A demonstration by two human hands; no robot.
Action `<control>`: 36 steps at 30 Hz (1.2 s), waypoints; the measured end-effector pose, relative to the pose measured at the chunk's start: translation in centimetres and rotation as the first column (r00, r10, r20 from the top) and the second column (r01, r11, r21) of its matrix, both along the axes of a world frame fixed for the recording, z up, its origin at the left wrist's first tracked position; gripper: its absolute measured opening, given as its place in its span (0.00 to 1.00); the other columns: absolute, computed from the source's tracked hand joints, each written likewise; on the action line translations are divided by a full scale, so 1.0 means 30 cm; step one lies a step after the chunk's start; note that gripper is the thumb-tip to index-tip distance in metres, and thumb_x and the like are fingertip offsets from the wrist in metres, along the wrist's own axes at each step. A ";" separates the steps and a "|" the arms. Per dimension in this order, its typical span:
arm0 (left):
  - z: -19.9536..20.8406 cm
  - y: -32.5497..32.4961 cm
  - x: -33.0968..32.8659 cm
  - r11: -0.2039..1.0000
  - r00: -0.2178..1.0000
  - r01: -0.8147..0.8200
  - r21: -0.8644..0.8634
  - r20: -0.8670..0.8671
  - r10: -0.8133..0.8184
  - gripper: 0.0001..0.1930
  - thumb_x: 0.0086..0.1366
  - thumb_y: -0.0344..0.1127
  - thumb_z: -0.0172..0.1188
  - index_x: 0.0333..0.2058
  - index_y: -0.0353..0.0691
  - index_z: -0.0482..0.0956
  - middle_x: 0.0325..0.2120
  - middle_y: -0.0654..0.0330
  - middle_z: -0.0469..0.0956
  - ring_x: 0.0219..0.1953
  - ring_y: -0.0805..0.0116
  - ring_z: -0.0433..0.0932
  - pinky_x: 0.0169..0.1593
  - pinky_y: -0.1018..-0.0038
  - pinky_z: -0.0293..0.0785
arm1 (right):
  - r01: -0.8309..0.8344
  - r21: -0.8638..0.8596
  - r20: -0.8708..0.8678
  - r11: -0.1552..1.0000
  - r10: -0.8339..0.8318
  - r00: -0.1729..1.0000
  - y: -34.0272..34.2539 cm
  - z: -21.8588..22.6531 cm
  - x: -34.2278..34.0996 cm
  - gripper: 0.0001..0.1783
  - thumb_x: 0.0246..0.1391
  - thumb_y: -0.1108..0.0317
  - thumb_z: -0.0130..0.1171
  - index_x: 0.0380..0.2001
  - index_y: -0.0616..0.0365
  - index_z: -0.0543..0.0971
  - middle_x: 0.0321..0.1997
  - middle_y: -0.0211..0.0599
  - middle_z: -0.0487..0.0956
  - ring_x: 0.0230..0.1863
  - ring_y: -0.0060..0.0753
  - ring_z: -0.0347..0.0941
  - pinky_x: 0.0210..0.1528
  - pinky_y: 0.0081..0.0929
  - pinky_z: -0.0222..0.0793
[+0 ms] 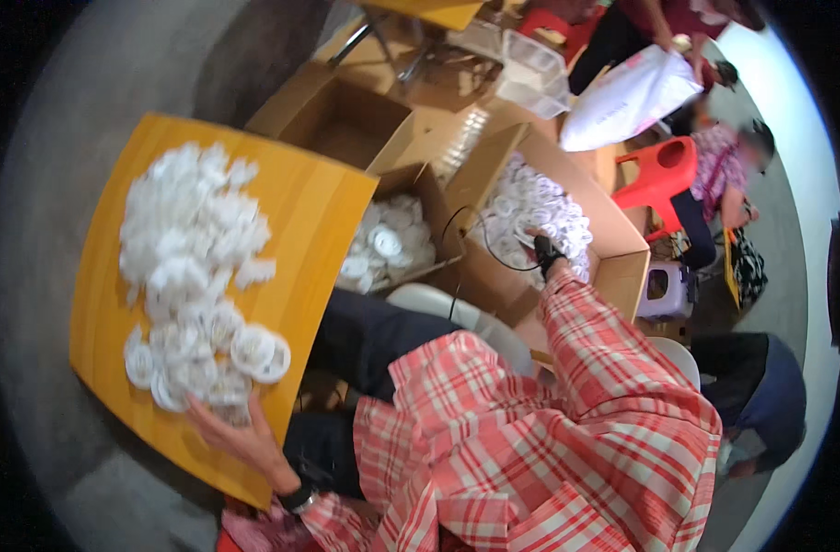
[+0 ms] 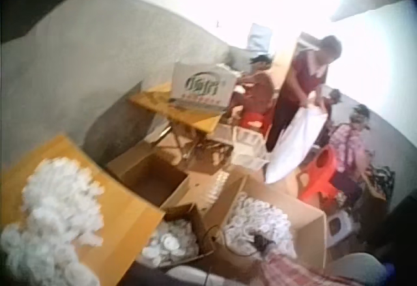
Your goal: Assembling and sorting small white plastic circular components into boxes.
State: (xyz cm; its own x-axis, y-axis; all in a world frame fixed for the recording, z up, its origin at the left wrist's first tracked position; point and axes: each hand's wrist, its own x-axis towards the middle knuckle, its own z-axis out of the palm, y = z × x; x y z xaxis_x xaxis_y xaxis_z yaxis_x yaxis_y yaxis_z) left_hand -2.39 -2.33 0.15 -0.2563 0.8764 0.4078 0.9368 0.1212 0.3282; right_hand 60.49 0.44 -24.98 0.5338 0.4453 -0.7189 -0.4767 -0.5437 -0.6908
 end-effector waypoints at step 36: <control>0.017 0.045 0.061 0.982 0.964 0.165 -0.090 -0.196 -0.180 0.38 0.47 0.56 0.63 0.56 0.50 0.63 0.59 0.43 0.46 0.60 0.38 0.44 0.56 0.47 0.48 | -0.666 0.130 0.643 0.735 0.449 0.620 0.349 0.312 -0.066 0.16 0.43 0.68 0.59 0.39 0.58 0.74 0.35 0.37 0.75 0.33 0.26 0.72 0.35 0.23 0.71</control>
